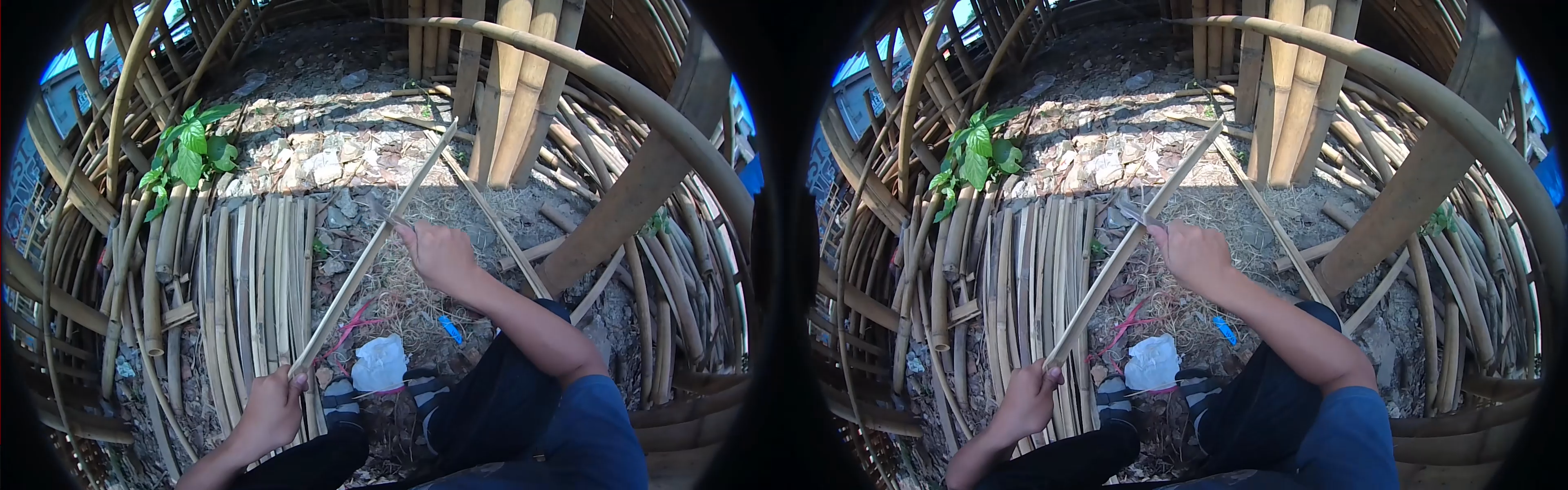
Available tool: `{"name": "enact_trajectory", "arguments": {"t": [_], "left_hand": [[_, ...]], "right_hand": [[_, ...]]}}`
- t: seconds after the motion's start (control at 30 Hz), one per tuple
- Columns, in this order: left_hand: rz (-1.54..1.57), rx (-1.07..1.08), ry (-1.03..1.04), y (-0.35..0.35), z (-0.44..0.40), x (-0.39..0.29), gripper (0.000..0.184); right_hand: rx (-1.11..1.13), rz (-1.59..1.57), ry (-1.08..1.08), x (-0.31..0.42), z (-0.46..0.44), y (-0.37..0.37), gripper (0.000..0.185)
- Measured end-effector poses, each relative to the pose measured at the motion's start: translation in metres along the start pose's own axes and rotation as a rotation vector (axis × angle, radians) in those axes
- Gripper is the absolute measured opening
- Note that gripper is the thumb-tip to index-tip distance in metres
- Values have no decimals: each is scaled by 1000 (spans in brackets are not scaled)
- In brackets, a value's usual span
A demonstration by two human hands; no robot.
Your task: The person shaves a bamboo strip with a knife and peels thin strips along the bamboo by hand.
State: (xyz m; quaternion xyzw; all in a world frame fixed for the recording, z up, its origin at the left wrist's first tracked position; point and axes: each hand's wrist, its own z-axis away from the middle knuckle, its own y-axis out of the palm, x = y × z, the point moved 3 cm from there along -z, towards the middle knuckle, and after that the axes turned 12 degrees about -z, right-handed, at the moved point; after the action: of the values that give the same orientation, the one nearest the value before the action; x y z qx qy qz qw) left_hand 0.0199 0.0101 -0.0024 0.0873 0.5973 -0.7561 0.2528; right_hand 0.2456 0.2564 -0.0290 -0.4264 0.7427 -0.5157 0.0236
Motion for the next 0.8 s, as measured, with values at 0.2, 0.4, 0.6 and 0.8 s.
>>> {"name": "enact_trajectory", "arguments": {"t": [0.2, 0.4, 0.6, 0.8], "left_hand": [[-59, 41, 28, 5, 2, 0, 31], [-35, 68, 10, 3, 4, -5, 31], [-28, 149, -52, 1, 4, -12, 29], [-65, 169, -94, 4, 2, -2, 29]], "right_hand": [[60, 26, 205, -49, -20, -16, 60], [28, 106, 378, -99, -40, -23, 64], [2, 182, 457, -145, -42, -28, 66], [-23, 218, 427, -119, -38, -30, 63]]}}
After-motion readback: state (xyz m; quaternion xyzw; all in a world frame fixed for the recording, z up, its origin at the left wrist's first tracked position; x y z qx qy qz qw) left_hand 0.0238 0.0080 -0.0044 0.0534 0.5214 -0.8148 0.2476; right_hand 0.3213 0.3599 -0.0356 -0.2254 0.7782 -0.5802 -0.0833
